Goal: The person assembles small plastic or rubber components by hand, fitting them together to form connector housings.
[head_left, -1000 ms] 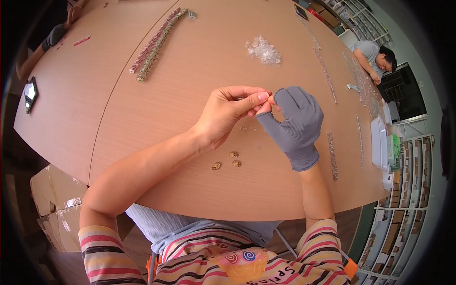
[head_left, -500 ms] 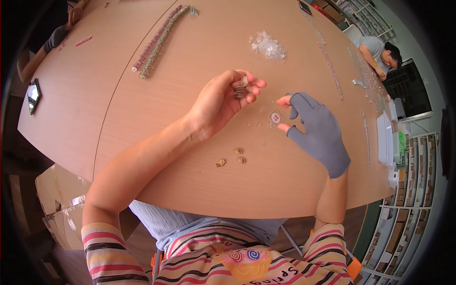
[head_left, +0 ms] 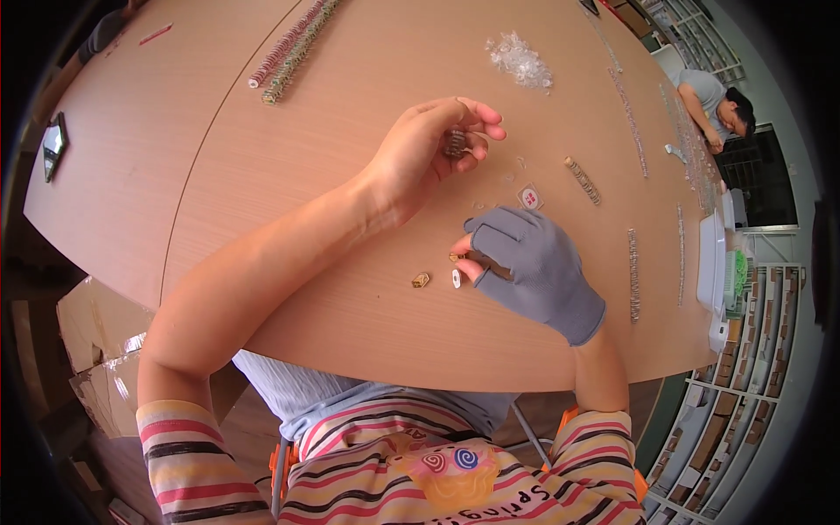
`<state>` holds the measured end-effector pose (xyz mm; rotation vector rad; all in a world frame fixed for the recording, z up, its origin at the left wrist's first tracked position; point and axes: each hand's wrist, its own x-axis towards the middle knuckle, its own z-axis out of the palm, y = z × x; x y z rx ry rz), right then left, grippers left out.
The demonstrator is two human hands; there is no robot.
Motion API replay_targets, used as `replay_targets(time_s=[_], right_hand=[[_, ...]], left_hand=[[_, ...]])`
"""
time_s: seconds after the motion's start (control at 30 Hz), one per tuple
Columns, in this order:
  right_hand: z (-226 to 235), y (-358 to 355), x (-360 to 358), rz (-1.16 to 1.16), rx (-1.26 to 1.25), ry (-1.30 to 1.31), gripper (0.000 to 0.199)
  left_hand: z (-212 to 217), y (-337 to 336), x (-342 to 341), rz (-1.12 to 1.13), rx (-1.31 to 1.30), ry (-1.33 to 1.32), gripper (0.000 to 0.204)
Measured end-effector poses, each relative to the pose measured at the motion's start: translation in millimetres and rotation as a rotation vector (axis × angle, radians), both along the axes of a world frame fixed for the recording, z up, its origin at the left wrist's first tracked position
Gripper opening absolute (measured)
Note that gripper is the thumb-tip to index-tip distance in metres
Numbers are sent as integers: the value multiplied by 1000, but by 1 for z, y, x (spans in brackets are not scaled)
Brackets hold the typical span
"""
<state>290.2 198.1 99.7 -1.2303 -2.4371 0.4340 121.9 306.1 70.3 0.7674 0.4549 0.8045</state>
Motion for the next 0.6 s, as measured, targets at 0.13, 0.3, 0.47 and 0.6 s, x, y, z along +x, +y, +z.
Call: replay_targets(time_s=[0.13, 0.3, 0.47, 0.6], right_hand=[[6, 0, 7, -34, 134, -75, 18], [42, 2, 26, -288, 266, 140, 21], [31, 3, 25, -263, 381, 112, 21], [31, 1, 16, -366, 490, 103, 20]], left_hand=[[3, -3, 3, -57, 56, 56, 27], [0, -17, 9, -413, -14, -29, 36], [-1, -21, 8, -449, -36, -75, 32], [2, -20, 8, -347, -56, -67, 30]])
